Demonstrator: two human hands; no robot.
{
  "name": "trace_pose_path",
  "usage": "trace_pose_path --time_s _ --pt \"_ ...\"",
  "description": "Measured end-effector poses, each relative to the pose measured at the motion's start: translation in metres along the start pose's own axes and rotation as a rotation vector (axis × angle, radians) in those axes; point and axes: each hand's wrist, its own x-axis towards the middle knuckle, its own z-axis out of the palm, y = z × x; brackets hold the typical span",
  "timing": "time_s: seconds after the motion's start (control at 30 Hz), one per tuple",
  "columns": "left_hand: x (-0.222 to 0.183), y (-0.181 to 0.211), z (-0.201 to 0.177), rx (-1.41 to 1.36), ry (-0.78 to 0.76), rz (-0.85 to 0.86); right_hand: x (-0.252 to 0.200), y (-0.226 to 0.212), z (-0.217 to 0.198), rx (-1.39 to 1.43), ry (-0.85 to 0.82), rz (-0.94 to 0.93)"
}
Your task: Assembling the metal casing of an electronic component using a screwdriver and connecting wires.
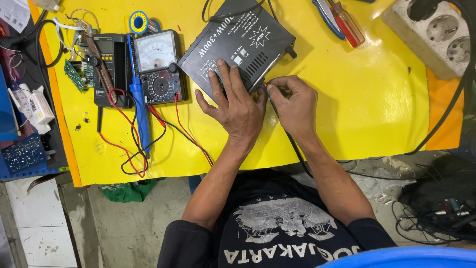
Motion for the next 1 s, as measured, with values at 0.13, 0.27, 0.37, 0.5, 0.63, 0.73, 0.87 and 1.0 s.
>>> trace_pose_path --time_s 0.13,0.27,0.37,0.5,0.63,0.73,0.87,1.0 --pt "0.002 0.001 -0.003 -0.014 -0.014 -0.001 0.002 0.002 0.001 -0.021 -0.001 0.02" --pt "0.002 0.001 -0.003 -0.024 -0.007 -0.007 0.003 -0.003 0.003 -0.031 -0.007 0.04" --pt "0.0 0.0 0.0 -0.036 -0.008 -0.005 0.005 -0.002 0.008 -0.018 0.01 0.033" --pt "-0.004 -0.003 0.007 -0.044 0.001 -0.01 0.005 0.001 0.012 -0.067 0.024 -0.004" --pt "-0.002 -0.003 -0.004 -0.075 -0.036 -0.008 0.003 -0.001 0.008 -0.081 0.008 -0.042" --pt "0.003 -0.003 -0.016 -0.121 -0.085 -0.002 0.004 -0.009 -0.004 -0.07 -0.021 -0.074" --pt "0.002 -0.008 -0.025 -0.242 -0.23 -0.027 0.021 -0.024 -0.029 -0.019 0.158 -0.125" --pt "0.01 -0.012 -0.043 -0.226 -0.206 -0.03 0.1 -0.066 -0.036 -0.158 0.092 -0.405"
